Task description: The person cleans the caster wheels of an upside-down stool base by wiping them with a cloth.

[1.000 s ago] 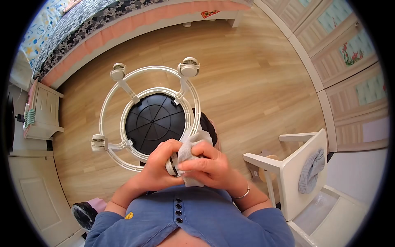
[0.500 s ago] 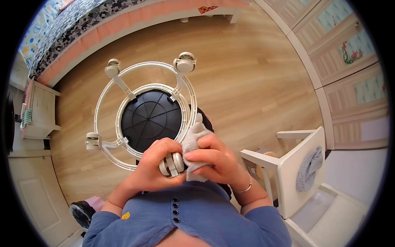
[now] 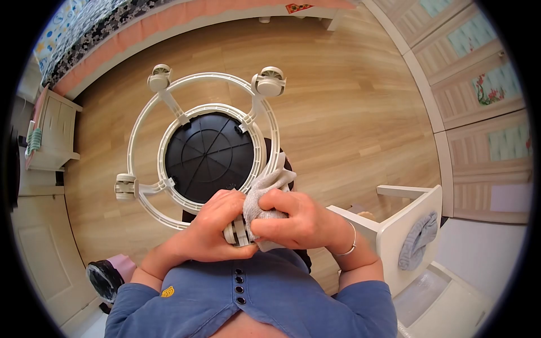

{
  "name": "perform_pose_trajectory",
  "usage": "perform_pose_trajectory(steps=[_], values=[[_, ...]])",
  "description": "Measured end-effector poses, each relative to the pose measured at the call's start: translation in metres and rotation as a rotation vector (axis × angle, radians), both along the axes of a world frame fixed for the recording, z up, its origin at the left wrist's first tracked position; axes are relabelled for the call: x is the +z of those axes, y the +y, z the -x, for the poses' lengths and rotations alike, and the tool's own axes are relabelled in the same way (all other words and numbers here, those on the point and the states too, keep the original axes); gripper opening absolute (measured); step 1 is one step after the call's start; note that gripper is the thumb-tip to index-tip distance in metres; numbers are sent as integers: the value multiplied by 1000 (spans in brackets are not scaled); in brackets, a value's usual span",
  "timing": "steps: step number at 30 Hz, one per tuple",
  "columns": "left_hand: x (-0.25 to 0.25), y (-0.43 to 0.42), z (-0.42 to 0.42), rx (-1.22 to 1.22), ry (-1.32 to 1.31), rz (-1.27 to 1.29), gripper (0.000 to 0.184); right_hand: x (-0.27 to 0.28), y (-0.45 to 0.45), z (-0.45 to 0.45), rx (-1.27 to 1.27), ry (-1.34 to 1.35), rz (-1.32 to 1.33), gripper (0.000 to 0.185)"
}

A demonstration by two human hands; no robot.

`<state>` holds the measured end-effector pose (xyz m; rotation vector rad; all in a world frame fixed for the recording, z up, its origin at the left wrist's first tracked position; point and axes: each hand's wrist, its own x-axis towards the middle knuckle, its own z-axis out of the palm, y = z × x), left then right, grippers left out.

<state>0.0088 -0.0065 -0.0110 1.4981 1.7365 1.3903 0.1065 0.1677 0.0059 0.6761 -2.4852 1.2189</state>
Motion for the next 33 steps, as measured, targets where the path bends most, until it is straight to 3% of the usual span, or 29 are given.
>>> perform_pose_trajectory(steps=[10, 15, 19, 25, 30, 33], values=[[-2, 3, 0, -25, 19, -29, 45, -2, 7, 4, 208, 133, -48, 21], [-2, 5, 1, -18, 52, -57, 43, -12, 4, 12, 126, 232, 22, 18], [-1, 3, 1, -21, 25, -30, 45, -14, 8, 16, 63, 193, -10, 16], [-1, 2, 4, -48, -8, 16, 48, -18, 3, 15, 20, 56, 190, 19], [1, 2, 6, -57, -22, 36, 47, -13, 1, 14, 8, 51, 161, 18], [0, 4, 6, -4, 13, -82, 37, -5, 3, 13, 40, 68, 89, 19]])
